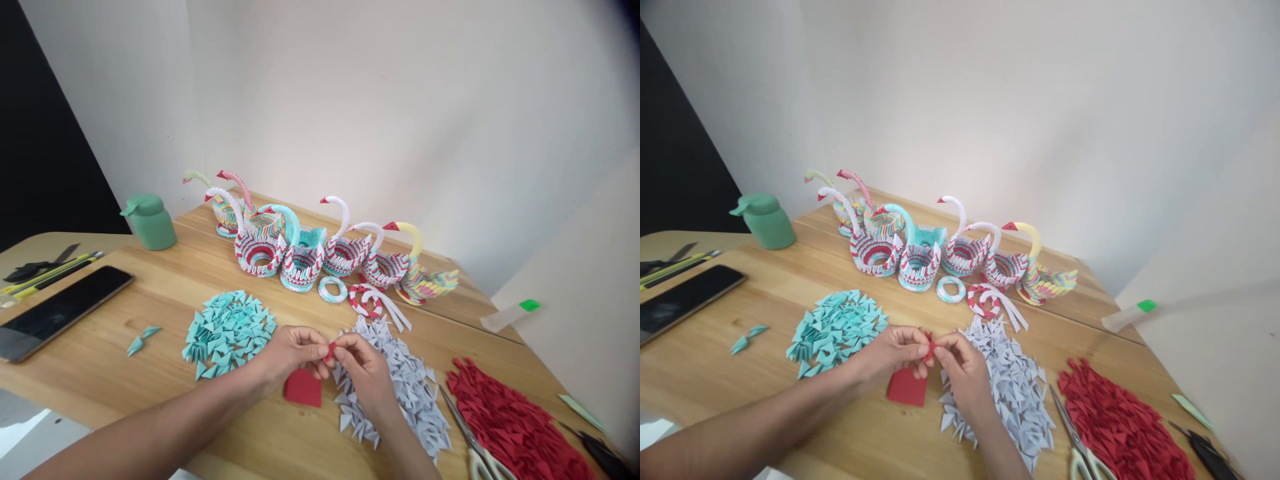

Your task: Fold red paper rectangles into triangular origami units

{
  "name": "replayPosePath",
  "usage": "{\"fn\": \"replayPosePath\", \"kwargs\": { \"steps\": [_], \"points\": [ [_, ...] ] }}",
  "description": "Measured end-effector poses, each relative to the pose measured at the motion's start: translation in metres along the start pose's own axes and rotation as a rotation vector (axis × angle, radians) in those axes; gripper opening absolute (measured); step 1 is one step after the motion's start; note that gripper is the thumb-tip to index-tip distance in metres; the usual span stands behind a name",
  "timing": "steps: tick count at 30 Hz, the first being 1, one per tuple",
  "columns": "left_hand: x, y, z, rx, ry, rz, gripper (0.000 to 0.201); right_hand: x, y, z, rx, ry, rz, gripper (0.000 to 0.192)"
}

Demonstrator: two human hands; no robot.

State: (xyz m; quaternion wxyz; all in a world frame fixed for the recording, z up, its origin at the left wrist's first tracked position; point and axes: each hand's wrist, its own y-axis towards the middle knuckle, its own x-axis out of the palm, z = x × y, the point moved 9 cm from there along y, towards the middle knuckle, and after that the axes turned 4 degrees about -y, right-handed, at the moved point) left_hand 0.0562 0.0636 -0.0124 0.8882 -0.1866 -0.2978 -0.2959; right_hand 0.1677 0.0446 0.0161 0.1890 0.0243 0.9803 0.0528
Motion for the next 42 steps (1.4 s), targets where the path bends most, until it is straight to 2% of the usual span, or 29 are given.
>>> {"fn": "replayPosePath", "kwargs": {
  "steps": [5, 8, 12, 14, 17, 20, 24, 29, 32, 35, 39, 42],
  "points": [
    [-0.004, -0.001, 0.012, 0.122, 0.229, 0.089, 0.037, -0.001, -0.001, -0.002, 0.0, -0.005, 0.024, 0.021],
    [-0.002, -0.006, 0.019, 0.2, 0.368, 0.121, 0.026, 0.002, 0.0, -0.004, -0.002, -0.007, -0.001, 0.022],
    [0.003, -0.015, 0.036, 0.371, 0.646, 0.181, 0.015, 0.003, -0.001, -0.006, -0.019, -0.001, 0.018, 0.023],
    [0.003, -0.013, 0.032, 0.329, 0.575, 0.144, 0.02, 0.001, -0.002, -0.009, -0.041, -0.008, 0.054, 0.022],
    [0.002, -0.004, 0.016, 0.165, 0.324, 0.063, 0.035, -0.005, -0.004, -0.015, -0.079, -0.059, 0.147, 0.019],
    [-0.003, 0.002, 0.008, 0.099, 0.206, 0.07, 0.046, -0.008, -0.007, -0.02, -0.113, -0.126, 0.201, 0.016],
    [-0.008, 0.003, 0.006, 0.076, 0.16, 0.093, 0.045, -0.004, -0.007, -0.027, -0.183, -0.18, 0.17, 0.011],
    [-0.008, 0.0, 0.008, 0.049, 0.095, 0.06, 0.039, 0.0, -0.01, -0.044, -0.414, -0.243, 0.08, 0.013],
    [-0.003, -0.001, 0.007, 0.022, 0.03, 0.017, 0.038, -0.002, -0.011, -0.045, -0.442, -0.287, 0.098, 0.016],
    [-0.001, 0.0, 0.009, 0.031, 0.062, 0.015, 0.041, -0.005, -0.012, -0.045, -0.441, -0.3, 0.133, 0.016],
    [-0.006, -0.001, 0.015, 0.12, 0.223, 0.098, 0.044, -0.006, -0.011, -0.048, -0.436, -0.278, 0.14, 0.017],
    [-0.006, -0.005, 0.024, 0.227, 0.404, 0.126, 0.036, -0.007, -0.008, -0.041, -0.342, -0.233, 0.112, 0.014]
  ]
}}
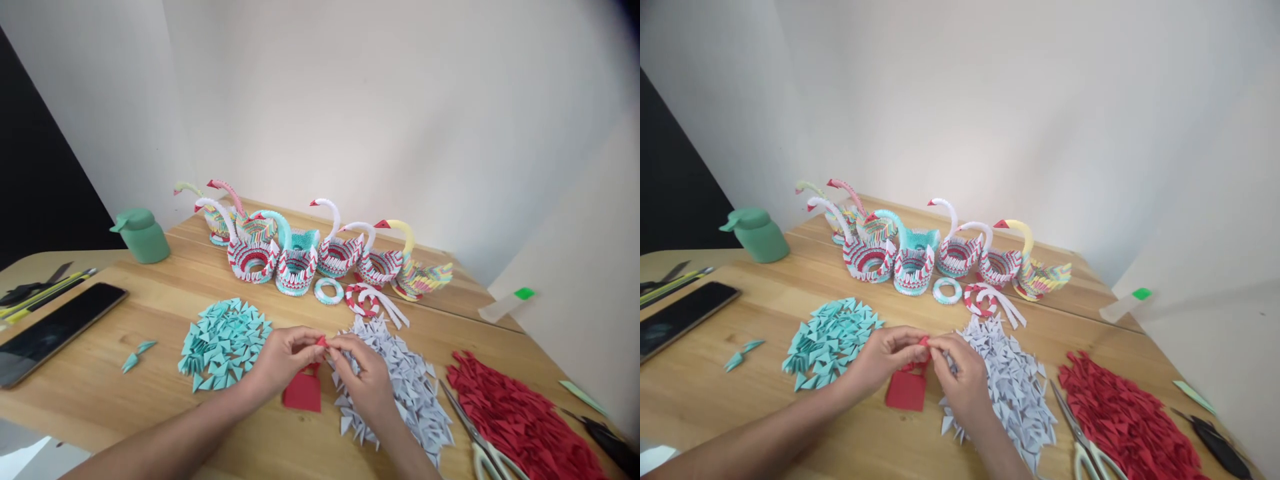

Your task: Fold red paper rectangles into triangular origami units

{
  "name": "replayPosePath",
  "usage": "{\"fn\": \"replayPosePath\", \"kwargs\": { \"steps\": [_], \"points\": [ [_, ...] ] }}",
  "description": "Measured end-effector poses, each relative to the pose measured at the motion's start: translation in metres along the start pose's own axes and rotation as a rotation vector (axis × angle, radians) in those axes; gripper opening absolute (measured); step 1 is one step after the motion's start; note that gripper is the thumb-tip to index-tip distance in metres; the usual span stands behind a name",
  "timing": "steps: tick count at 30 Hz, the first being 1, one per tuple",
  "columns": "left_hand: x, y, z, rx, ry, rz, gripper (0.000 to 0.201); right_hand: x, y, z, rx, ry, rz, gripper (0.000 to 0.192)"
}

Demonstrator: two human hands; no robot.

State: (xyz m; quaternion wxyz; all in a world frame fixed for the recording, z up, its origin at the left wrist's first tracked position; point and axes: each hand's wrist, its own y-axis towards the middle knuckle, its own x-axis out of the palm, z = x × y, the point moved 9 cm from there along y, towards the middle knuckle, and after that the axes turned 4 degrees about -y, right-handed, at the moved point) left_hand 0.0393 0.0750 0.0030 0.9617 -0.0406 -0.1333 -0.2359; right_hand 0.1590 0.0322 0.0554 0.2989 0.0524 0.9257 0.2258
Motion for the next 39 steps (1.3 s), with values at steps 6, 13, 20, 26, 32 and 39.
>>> {"fn": "replayPosePath", "kwargs": {
  "steps": [6, 13, 20, 26, 32, 39],
  "points": [
    [0.008, -0.013, 0.032, 0.352, 0.572, -0.017, 0.018, 0.003, -0.003, 0.02, 0.171, 0.129, -0.077, 0.01],
    [0.011, -0.018, 0.043, 0.429, 0.672, -0.025, 0.017, 0.0, -0.001, 0.009, 0.074, 0.201, -0.085, 0.01],
    [0.014, -0.022, 0.047, 0.48, 0.755, -0.018, 0.017, 0.0, -0.001, 0.007, 0.024, 0.208, -0.08, 0.008],
    [0.019, -0.026, 0.05, 0.537, 0.808, -0.031, 0.017, 0.003, -0.002, 0.004, 0.01, 0.175, -0.085, 0.008],
    [0.016, -0.026, 0.049, 0.526, 0.695, 0.006, 0.009, 0.008, -0.003, 0.009, 0.111, 0.254, -0.09, 0.014],
    [0.016, -0.026, 0.053, 0.596, 0.72, 0.029, 0.005, 0.018, -0.008, 0.026, 0.291, 0.373, -0.149, 0.021]
  ]
}}
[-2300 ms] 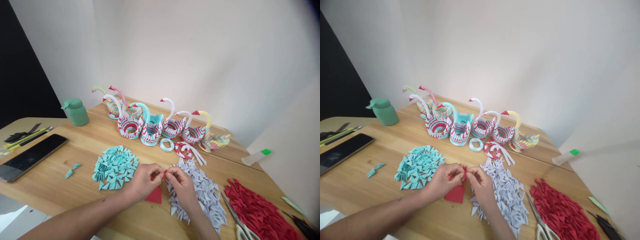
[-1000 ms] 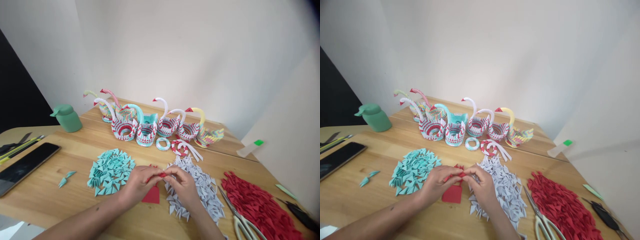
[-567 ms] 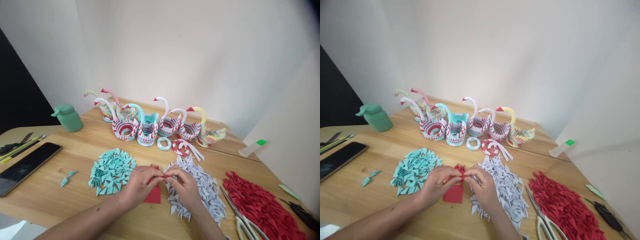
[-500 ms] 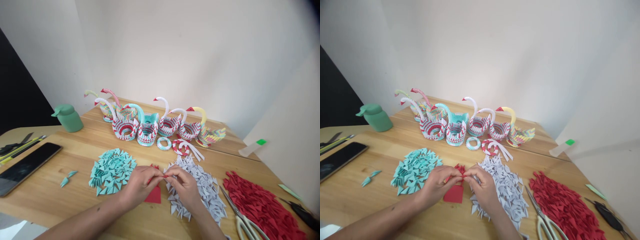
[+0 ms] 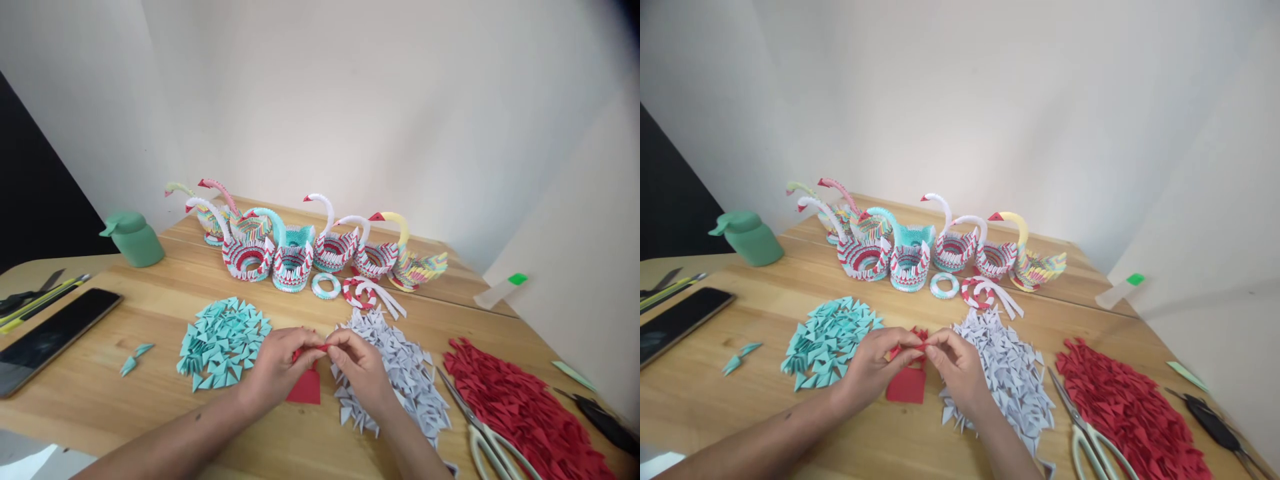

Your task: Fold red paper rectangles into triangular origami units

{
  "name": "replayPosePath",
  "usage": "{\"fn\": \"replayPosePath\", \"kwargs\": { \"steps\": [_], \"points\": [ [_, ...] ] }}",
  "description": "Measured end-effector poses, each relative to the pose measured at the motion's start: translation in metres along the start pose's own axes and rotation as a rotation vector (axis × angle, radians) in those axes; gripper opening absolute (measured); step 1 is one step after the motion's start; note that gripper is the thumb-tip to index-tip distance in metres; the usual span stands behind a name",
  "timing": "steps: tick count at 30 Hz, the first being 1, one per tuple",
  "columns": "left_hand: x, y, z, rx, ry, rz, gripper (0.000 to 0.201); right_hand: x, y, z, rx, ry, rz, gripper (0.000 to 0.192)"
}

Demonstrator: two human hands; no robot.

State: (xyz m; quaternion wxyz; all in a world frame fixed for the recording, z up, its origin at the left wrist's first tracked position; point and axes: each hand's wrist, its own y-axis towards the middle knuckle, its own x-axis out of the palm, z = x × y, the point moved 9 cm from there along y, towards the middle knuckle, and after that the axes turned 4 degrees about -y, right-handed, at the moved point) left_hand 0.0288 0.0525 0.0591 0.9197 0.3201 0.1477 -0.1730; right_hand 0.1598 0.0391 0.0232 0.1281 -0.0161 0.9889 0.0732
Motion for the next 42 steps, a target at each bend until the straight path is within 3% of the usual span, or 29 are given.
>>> {"fn": "replayPosePath", "kwargs": {
  "steps": [5, 8, 11, 14, 16, 19, 24, 32, 38, 42],
  "points": [
    [-0.006, 0.0, 0.016, 0.188, 0.061, -0.003, 0.013, 0.001, -0.001, 0.006, 0.03, 0.0, -0.01, 0.021],
    [-0.005, 0.001, 0.016, 0.193, 0.062, -0.024, 0.015, 0.0, -0.001, 0.003, -0.002, -0.049, -0.003, 0.017],
    [-0.001, 0.002, -0.003, -0.013, -0.05, -0.042, 0.013, -0.002, -0.001, -0.008, -0.091, -0.169, 0.011, 0.012],
    [0.013, -0.003, -0.033, -0.343, -0.359, -0.068, 0.013, -0.002, -0.003, -0.028, -0.274, -0.353, 0.056, 0.011],
    [0.023, -0.007, -0.04, -0.464, -0.559, -0.093, 0.014, -0.001, -0.006, -0.037, -0.384, -0.444, 0.083, 0.012],
    [0.021, -0.006, -0.038, -0.44, -0.582, -0.07, 0.014, -0.001, -0.009, -0.042, -0.464, -0.481, 0.119, 0.01],
    [0.01, -0.004, -0.033, -0.358, -0.493, 0.003, 0.014, 0.0, -0.008, -0.04, -0.465, -0.47, 0.125, 0.009],
    [0.038, -0.017, -0.061, -0.663, -0.987, 0.027, 0.036, 0.004, -0.011, -0.045, -0.55, -0.631, 0.176, 0.014],
    [0.051, -0.03, -0.066, -0.868, -1.216, 0.047, 0.027, 0.018, -0.011, -0.041, -0.59, -0.862, 0.1, 0.022],
    [0.052, -0.032, -0.066, -0.905, -1.245, 0.027, 0.022, 0.02, -0.01, -0.041, -0.61, -0.893, 0.064, 0.024]
  ]
}}
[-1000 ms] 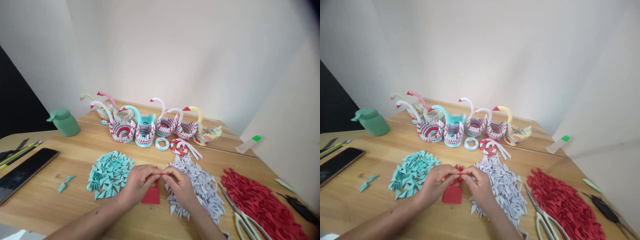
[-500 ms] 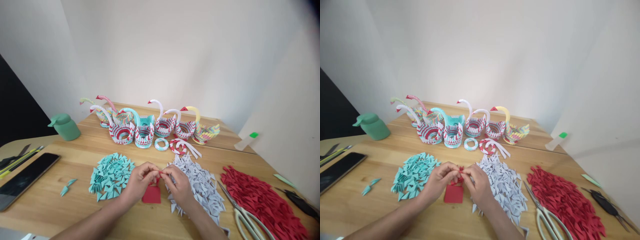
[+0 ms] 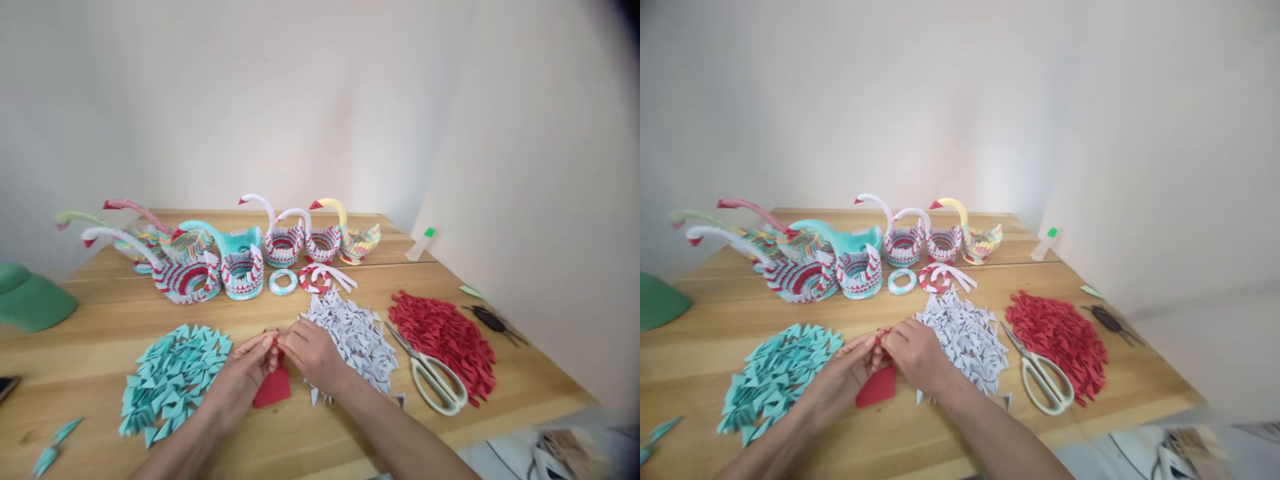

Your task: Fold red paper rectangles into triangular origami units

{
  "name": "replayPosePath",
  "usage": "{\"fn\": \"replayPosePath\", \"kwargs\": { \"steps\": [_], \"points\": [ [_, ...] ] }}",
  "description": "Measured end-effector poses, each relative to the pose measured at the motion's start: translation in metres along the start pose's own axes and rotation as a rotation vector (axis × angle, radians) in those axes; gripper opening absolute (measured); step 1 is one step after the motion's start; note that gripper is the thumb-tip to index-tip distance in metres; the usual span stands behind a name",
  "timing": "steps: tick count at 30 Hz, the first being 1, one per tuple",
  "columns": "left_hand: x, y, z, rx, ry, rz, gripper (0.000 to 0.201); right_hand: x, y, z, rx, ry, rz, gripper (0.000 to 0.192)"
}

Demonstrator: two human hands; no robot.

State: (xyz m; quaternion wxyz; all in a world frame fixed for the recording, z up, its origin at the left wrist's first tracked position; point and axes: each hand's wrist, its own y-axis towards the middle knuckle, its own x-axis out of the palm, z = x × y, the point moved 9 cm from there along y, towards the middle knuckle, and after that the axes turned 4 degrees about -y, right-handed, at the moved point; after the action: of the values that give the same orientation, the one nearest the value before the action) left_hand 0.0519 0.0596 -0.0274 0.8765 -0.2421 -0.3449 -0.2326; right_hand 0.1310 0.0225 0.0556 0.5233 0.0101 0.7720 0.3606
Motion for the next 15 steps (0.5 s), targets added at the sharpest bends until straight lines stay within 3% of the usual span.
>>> {"fn": "replayPosePath", "kwargs": {
  "steps": [4, 9, 11, 13, 15],
  "points": [
    [0.0, -0.001, 0.007, 0.02, 0.021, 0.003, 0.021, -0.025, 0.007, 0.002, 0.03, 0.006, 0.025, 0.022],
    [-0.008, -0.003, 0.01, -0.025, 0.028, 0.095, 0.028, -0.097, -0.009, 0.02, 0.167, -0.123, 0.018, 0.025],
    [-0.007, -0.005, 0.012, -0.046, 0.021, 0.104, 0.03, -0.131, -0.041, 0.042, 0.29, -0.207, 0.034, 0.026],
    [-0.006, -0.005, 0.014, -0.047, 0.009, 0.105, 0.031, -0.16, -0.091, 0.069, 0.457, -0.346, 0.08, 0.028],
    [-0.007, -0.005, 0.016, -0.043, 0.0, 0.111, 0.032, -0.172, -0.149, 0.092, 0.62, -0.503, 0.042, 0.03]
  ]
}}
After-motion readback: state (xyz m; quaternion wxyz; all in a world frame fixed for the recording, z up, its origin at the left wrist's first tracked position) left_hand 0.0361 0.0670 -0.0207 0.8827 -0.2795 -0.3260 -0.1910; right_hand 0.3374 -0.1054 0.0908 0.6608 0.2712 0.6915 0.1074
